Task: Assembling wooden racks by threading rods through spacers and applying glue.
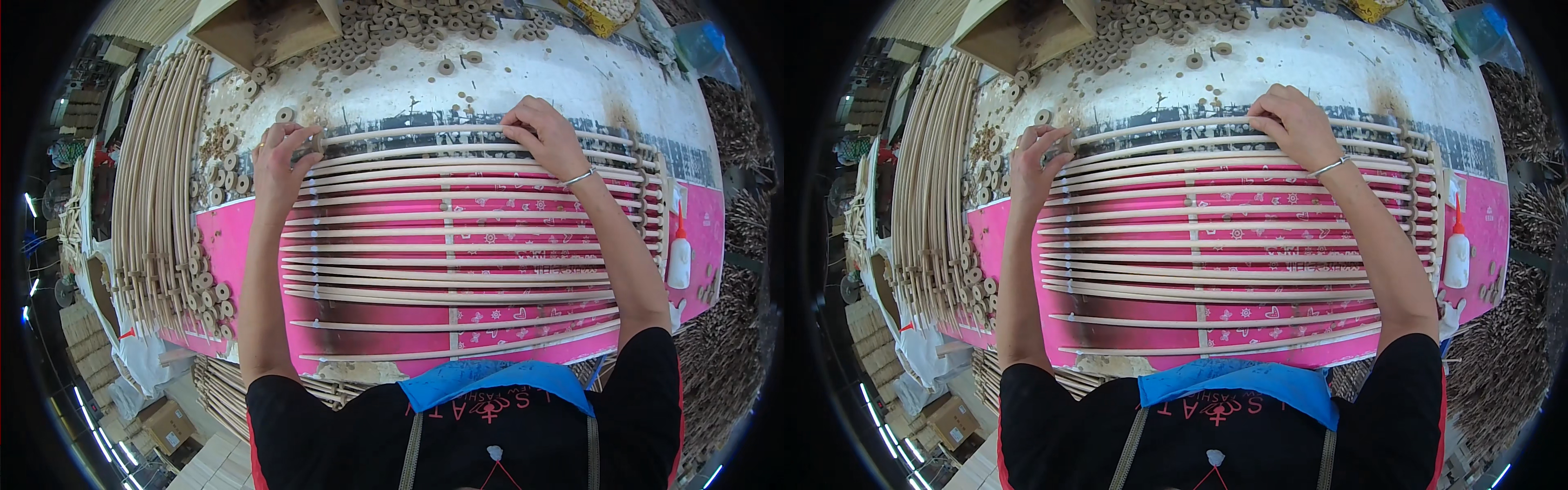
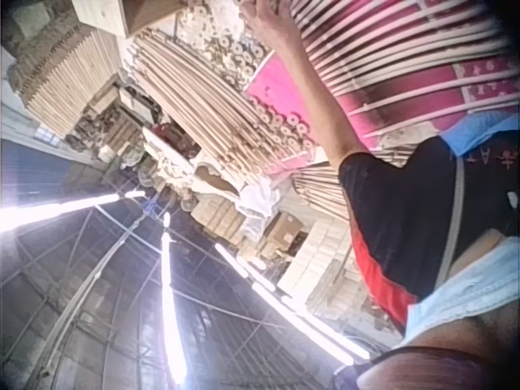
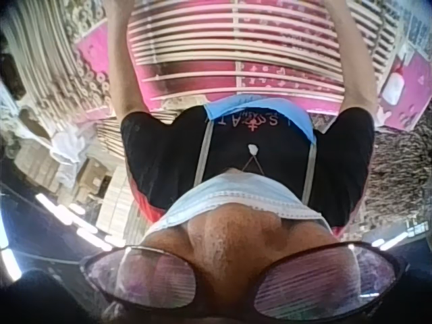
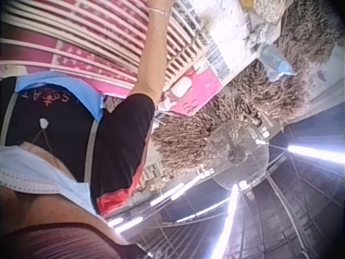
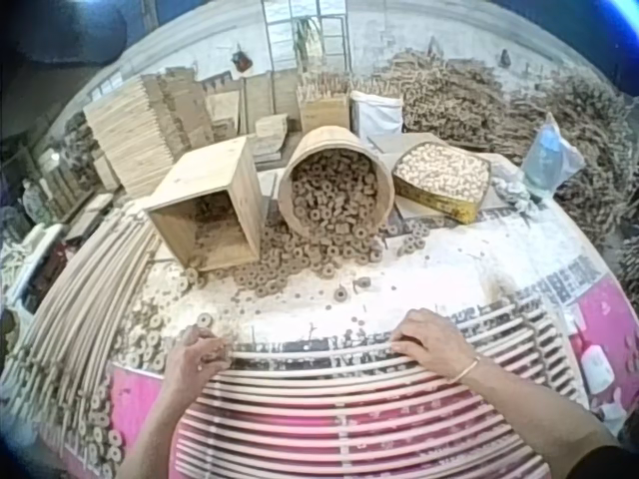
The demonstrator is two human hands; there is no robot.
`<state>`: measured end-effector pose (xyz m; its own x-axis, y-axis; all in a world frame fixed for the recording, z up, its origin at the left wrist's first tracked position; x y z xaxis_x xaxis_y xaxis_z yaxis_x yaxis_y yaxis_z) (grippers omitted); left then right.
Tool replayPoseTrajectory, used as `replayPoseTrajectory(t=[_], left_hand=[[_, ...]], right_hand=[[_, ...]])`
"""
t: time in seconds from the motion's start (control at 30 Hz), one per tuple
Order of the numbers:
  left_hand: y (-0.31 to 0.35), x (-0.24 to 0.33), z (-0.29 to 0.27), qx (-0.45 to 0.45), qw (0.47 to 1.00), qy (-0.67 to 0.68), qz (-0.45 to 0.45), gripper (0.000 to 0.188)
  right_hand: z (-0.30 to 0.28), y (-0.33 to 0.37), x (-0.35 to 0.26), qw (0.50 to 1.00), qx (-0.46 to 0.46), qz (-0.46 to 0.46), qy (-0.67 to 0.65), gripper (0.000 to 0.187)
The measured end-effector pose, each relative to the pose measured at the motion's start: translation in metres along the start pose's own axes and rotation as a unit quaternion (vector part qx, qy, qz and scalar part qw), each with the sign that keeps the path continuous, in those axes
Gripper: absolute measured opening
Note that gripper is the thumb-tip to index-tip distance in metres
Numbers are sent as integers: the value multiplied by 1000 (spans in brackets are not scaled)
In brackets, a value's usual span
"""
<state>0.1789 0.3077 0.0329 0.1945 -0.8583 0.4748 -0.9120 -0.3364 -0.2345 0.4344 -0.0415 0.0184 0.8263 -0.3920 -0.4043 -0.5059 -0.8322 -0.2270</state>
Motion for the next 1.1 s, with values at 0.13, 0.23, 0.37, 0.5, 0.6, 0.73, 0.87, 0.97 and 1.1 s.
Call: replayPoseTrajectory(t=[0.13,0.23,0.37,0.5,0.6,0.73,0.87,0.97,1.1], left_hand=[[-2,2,-4,-11,1000,10,-2,51],[-15,-3,-20,132,987,85,36,55],[-25,-57,-36,225,949,180,-132,43],[-33,-78,-10,96,989,33,-111,42],[-42,-69,0,92,987,-26,-131,47],[-51,-63,6,63,979,-87,-175,39],[-43,-64,-2,91,978,-105,-153,33],[-21,-63,-25,163,978,-75,-108,33],[13,-67,-34,150,923,278,-219,38]], right_hand=[[1,-5,3,999,-10,28,-45,10],[-9,-15,11,996,20,30,-84,10],[-12,-34,30,993,28,44,-102,11],[5,-45,48,993,28,68,-87,12],[11,-48,55,997,41,54,-47,13],[12,-50,58,998,49,40,17,13],[5,-45,47,983,147,-20,108,15],[-11,-25,10,996,92,-11,19,15],[-12,5,-12,998,-41,15,-44,15]])
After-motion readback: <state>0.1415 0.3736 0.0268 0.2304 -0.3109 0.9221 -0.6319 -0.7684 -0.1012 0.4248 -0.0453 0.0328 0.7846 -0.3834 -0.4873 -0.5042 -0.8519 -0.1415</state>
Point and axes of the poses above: each hand's wrist, its own y-axis away from the middle knuckle, its own z-axis out of the palm, x = y × z, the point moved 2 cm from there along -y, towards the middle knuckle, and after that the axes turned 8 degrees about y, right-handed, at the moved point
